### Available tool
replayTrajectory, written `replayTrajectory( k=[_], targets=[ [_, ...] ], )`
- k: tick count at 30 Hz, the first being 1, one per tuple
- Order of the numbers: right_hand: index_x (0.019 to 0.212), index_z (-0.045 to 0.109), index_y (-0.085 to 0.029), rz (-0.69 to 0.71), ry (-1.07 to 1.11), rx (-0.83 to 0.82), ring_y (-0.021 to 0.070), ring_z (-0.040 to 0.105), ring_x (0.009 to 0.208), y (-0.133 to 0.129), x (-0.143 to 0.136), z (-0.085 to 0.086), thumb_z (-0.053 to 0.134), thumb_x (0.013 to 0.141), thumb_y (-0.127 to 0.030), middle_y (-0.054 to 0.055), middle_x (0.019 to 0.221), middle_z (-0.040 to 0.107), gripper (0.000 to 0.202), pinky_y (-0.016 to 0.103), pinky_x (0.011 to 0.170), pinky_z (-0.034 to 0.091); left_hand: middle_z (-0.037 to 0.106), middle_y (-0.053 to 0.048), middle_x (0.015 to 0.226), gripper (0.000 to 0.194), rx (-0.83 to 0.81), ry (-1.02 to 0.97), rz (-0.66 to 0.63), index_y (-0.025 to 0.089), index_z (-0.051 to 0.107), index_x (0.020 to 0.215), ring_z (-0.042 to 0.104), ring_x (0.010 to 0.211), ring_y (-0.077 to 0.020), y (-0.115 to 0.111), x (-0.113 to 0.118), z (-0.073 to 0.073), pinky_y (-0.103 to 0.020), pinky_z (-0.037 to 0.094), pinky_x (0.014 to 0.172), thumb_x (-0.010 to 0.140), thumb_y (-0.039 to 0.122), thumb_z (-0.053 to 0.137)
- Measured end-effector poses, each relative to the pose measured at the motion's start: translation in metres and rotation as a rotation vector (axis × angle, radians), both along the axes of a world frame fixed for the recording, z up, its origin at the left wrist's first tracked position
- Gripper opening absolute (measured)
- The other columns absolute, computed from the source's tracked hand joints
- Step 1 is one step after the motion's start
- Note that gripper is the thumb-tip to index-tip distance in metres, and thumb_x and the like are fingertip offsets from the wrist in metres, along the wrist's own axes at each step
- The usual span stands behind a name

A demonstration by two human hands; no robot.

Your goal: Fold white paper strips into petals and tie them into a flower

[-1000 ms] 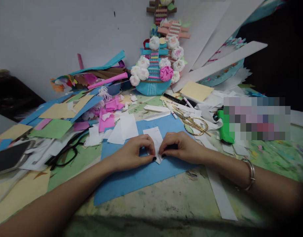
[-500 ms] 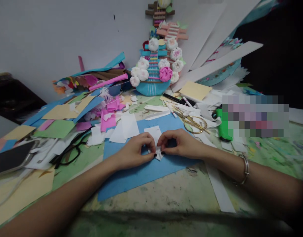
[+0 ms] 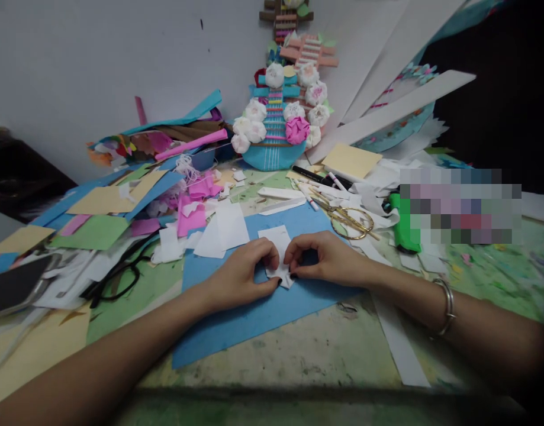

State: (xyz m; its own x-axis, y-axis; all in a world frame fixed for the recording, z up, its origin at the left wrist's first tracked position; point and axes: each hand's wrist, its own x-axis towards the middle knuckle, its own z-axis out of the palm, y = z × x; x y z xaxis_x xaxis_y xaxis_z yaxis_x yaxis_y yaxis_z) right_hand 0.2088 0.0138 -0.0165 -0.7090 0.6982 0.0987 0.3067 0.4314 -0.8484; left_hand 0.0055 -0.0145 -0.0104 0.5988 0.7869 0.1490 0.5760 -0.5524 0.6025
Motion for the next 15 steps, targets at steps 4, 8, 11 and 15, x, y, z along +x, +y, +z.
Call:
replayTrajectory(
  k=[4, 8, 11, 15],
  targets=[
    [0.084, 0.064, -0.014, -0.015, -0.004, 0.017, 0.0105, 0.059, 0.069, -0.001, 0.0, 0.0, 0.063, 0.071, -0.009, 0.0, 0.074, 0.066, 0.015, 0.023, 0.069, 0.046, 0.053, -0.002, 0.089, 0.009, 0.047, -0.057, -0.051, 0.017, 0.053, 0.075, 0.052, 0.083, -0.0138, -0.003, -0.001, -0.003, -0.027, 0.044, 0.075, 0.074, 0.009, 0.056],
    [0.084, 0.064, -0.015, -0.022, -0.014, 0.034, 0.0104, 0.059, 0.069, -0.002, 0.0, 0.002, 0.062, 0.07, -0.007, -0.001, 0.074, 0.066, 0.016, 0.022, 0.069, 0.045, 0.053, -0.005, 0.092, 0.01, 0.225, -0.031, -0.05, 0.018, 0.063, 0.08, 0.05, 0.089, -0.0163, -0.008, -0.003, -0.005, -0.03, 0.043, 0.078, 0.079, 0.011, 0.056],
    [0.082, 0.063, -0.016, -0.034, -0.029, 0.052, 0.0107, 0.059, 0.07, -0.003, -0.001, 0.003, 0.063, 0.069, -0.006, -0.001, 0.074, 0.065, 0.016, 0.023, 0.069, 0.045, 0.056, -0.006, 0.089, 0.015, 0.354, 0.027, -0.111, 0.018, 0.065, 0.088, 0.05, 0.086, -0.0169, -0.012, -0.005, -0.006, -0.032, 0.044, 0.076, 0.084, 0.012, 0.052],
    [0.082, 0.063, -0.016, -0.028, -0.035, 0.076, 0.0106, 0.059, 0.07, -0.002, 0.001, 0.003, 0.064, 0.07, -0.007, -0.001, 0.074, 0.065, 0.015, 0.022, 0.068, 0.045, 0.062, -0.008, 0.087, 0.019, 0.462, 0.164, -0.2, 0.015, 0.064, 0.099, 0.052, 0.089, -0.0201, -0.018, -0.006, -0.004, -0.038, 0.045, 0.078, 0.086, 0.012, 0.05]
  ],
)
